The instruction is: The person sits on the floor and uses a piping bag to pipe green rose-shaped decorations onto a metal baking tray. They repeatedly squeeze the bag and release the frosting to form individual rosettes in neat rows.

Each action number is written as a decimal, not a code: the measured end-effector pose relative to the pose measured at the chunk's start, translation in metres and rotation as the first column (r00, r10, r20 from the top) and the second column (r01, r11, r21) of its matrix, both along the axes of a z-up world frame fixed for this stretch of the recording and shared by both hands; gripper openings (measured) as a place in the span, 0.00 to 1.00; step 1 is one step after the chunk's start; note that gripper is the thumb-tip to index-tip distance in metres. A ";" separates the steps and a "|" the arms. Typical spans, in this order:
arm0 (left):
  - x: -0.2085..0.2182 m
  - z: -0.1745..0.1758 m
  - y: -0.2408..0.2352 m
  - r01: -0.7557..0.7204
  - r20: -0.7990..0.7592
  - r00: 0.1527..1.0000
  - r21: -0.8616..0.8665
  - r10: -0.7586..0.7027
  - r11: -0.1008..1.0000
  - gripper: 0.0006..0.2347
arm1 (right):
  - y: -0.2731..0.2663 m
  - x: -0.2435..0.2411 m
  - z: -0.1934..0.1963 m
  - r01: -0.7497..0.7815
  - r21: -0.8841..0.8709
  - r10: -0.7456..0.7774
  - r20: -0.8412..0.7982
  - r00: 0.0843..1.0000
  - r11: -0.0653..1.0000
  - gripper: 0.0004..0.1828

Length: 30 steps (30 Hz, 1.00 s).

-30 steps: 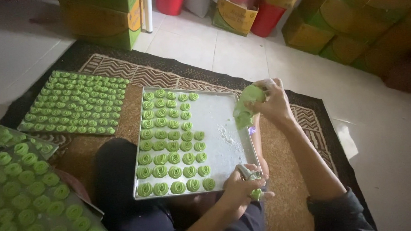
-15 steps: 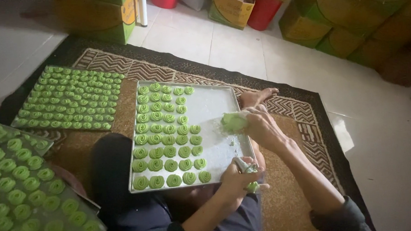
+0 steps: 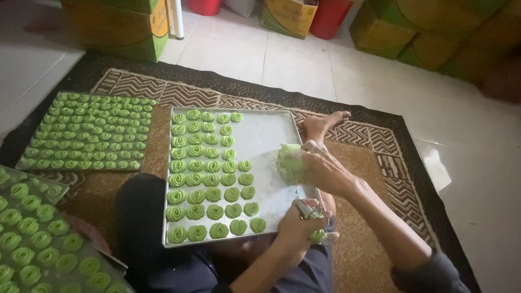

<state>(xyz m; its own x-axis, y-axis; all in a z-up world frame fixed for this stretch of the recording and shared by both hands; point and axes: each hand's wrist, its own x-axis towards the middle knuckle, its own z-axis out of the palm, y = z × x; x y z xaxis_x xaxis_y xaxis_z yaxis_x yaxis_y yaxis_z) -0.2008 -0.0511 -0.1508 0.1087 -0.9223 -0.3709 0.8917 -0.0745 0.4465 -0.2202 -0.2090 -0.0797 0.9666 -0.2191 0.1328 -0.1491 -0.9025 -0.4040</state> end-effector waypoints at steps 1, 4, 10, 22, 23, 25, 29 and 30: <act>-0.001 -0.002 -0.002 -0.003 0.000 1.000 -0.002 0.003 1.000 0.18 | -0.003 -0.005 -0.005 -0.003 -0.002 0.003 0.000 1.000 1.000 0.16; -0.002 -0.007 -0.003 -0.017 0.000 1.000 0.009 0.017 1.000 0.16 | 0.008 -0.009 -0.001 0.234 -0.332 -0.286 -0.116 0.951 0.914 0.26; 0.019 0.033 0.011 -0.109 -0.024 0.994 -0.082 0.107 0.991 0.14 | -0.015 -0.022 -0.055 0.155 -0.233 -0.122 0.151 0.981 0.960 0.19; 0.065 0.029 -0.046 -0.346 -0.247 0.906 0.032 0.343 0.938 0.17 | -0.009 -0.033 -0.041 0.427 -0.023 -0.427 -0.004 0.904 0.904 0.15; 0.065 0.016 -0.051 -0.343 -0.259 0.901 0.066 0.348 0.937 0.16 | -0.016 -0.035 -0.051 0.449 -0.009 -0.449 -0.004 0.894 0.894 0.17; 0.066 -0.005 -0.064 -0.339 -0.268 0.896 0.105 0.355 0.935 0.16 | -0.017 -0.035 -0.051 0.471 0.010 -0.471 -0.006 0.882 0.882 0.20; 0.067 -0.018 -0.074 -0.323 -0.204 0.924 0.032 0.323 0.946 0.14 | 0.005 -0.036 -0.024 0.469 0.157 -0.483 0.071 0.873 0.869 0.13; 0.066 -0.016 -0.073 -0.314 -0.171 0.934 0.016 0.312 0.949 0.14 | 0.009 -0.036 -0.021 0.493 0.220 -0.523 0.104 0.846 0.842 0.12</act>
